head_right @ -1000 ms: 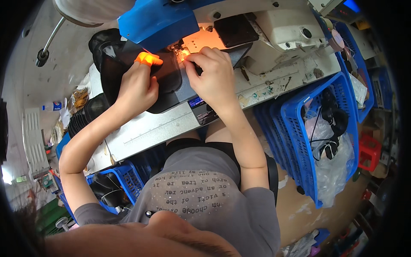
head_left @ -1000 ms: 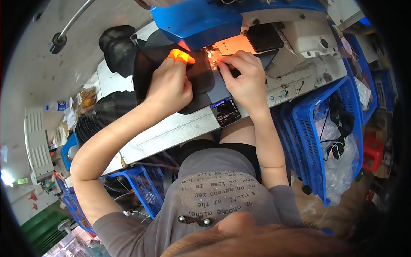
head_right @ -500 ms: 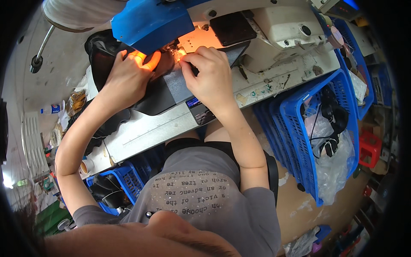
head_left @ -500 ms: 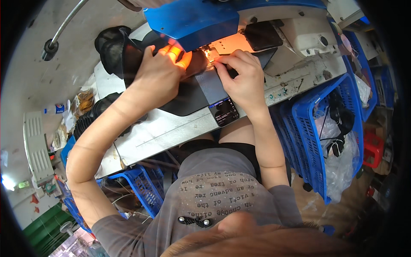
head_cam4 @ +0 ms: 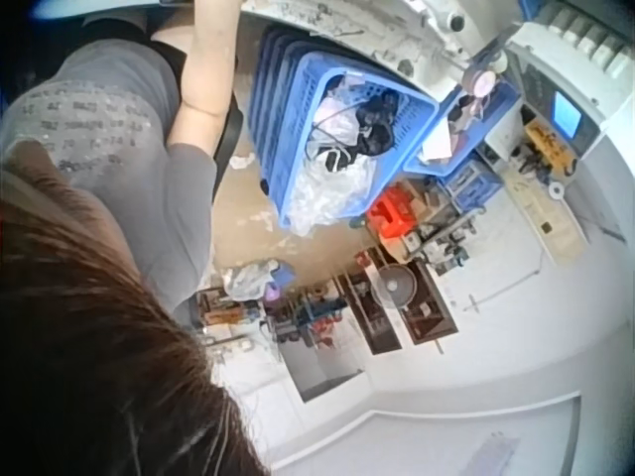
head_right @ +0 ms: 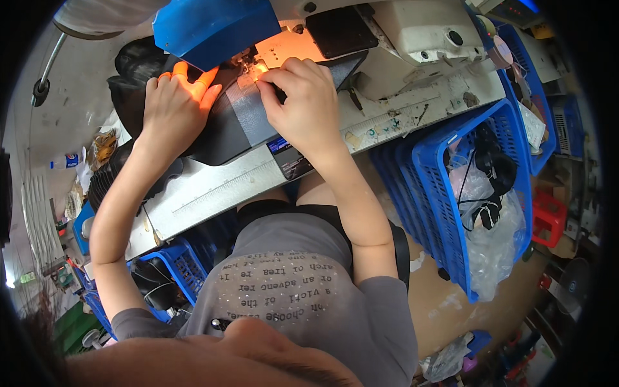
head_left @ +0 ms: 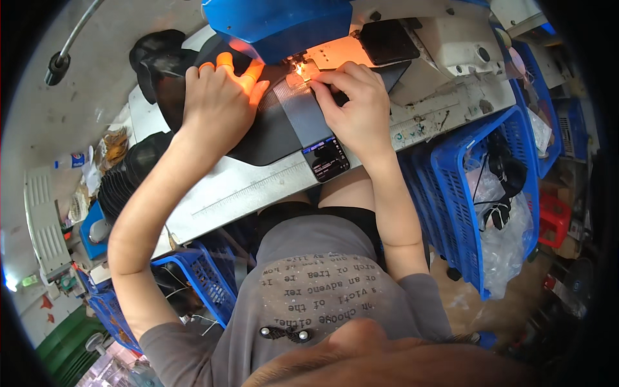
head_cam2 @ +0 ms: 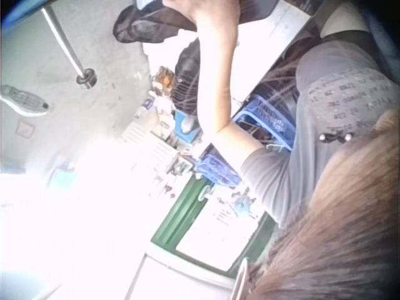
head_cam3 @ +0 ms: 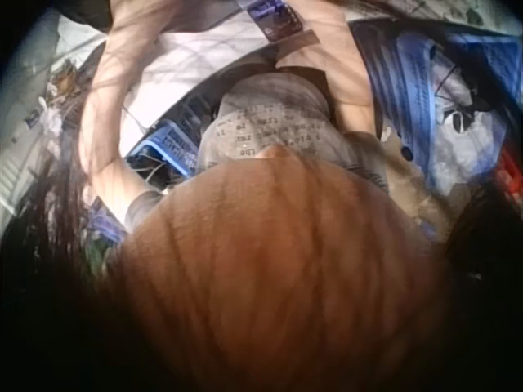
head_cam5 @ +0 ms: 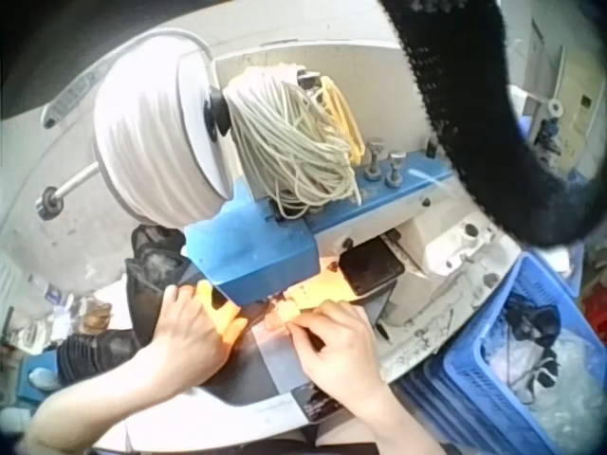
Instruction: The person operates a sewing machine to stitch black fabric pieces, likely face masks. They guide the fabric under the needle with both hands, using an orange finger guard on the left index finger for safety. The person repeatedly feeds the material through the machine and cuts the thread to finish each piece.
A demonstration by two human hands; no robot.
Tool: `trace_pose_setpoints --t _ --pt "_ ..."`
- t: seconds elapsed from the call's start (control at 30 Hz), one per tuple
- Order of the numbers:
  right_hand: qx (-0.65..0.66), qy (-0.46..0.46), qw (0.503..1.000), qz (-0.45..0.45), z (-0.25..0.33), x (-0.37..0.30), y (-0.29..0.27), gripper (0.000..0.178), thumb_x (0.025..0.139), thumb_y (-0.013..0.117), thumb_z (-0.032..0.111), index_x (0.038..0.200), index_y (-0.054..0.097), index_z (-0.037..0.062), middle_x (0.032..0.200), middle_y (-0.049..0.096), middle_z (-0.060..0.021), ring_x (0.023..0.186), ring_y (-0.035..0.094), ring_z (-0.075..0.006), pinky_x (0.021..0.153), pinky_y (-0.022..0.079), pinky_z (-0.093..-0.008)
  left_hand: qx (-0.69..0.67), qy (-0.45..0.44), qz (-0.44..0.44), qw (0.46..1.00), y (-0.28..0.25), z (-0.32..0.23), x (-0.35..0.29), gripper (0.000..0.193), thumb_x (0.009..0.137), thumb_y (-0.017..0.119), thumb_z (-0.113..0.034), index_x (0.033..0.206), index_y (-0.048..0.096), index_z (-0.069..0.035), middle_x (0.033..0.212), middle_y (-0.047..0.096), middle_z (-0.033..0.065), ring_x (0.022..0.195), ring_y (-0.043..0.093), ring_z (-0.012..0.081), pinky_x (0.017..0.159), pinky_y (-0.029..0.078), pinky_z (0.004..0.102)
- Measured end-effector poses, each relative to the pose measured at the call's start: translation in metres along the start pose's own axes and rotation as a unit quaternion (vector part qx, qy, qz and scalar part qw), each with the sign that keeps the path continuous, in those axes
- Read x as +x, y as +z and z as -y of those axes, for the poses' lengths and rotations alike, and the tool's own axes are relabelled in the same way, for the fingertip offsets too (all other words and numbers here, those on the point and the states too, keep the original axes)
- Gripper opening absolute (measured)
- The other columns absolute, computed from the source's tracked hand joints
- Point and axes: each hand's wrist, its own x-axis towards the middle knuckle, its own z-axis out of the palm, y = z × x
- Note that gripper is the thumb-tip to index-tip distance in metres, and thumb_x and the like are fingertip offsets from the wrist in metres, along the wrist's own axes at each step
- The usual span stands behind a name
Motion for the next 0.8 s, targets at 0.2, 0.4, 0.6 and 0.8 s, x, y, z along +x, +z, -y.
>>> trace_pose_setpoints --t 0.2,0.4,0.6,0.8 --pt "0.001 -0.002 1.0 0.002 -0.001 0.0 0.001 0.004 0.074 0.073 0.011 0.077 0.072 0.008 0.074 0.062 -0.0042 0.073 0.06 -0.0252 0.073 0.044 -0.0366 0.08 -0.112 0.058 0.989 -0.007 -0.04 -0.003 0.032 0.094 0.058 -0.038 0.119 0.069 -0.021 0.077 0.063 0.0096 0.063 0.062 0.0256 0.063 0.043 0.0388" --pt "-0.001 0.011 1.0 0.008 -0.002 -0.002 0.003 0.004 0.074 0.074 0.012 0.077 0.073 0.0087 0.075 0.062 -0.0037 0.074 0.06 -0.0252 0.074 0.044 -0.0365 0.113 -0.161 0.046 0.979 0.001 -0.057 0.007 0.027 0.094 0.057 -0.038 0.106 0.071 -0.017 0.071 0.062 0.0095 0.062 0.063 0.0264 0.062 0.042 0.0398" --pt "-0.008 0.017 1.0 0.019 0.001 0.001 -0.001 0.005 0.075 0.074 0.012 0.078 0.073 0.0091 0.074 0.062 -0.0035 0.074 0.06 -0.0252 0.074 0.044 -0.0366 0.078 -0.171 -0.063 0.98 0.004 -0.041 0.004 0.026 0.09 0.062 -0.039 0.094 0.073 -0.015 0.075 0.061 0.0106 0.066 0.061 0.0277 0.061 0.041 0.0402" --pt "-0.024 0.005 1.0 0.012 0.001 0.001 0.0 0.004 0.075 0.073 0.012 0.078 0.073 0.0087 0.075 0.062 -0.0036 0.075 0.06 -0.0249 0.075 0.044 -0.0366 -0.012 -0.145 0.017 0.989 -0.019 -0.042 -0.036 0.041 0.091 0.061 -0.034 0.128 0.063 -0.015 0.099 0.063 0.0216 0.082 0.061 0.0308 0.074 0.04 0.0408"
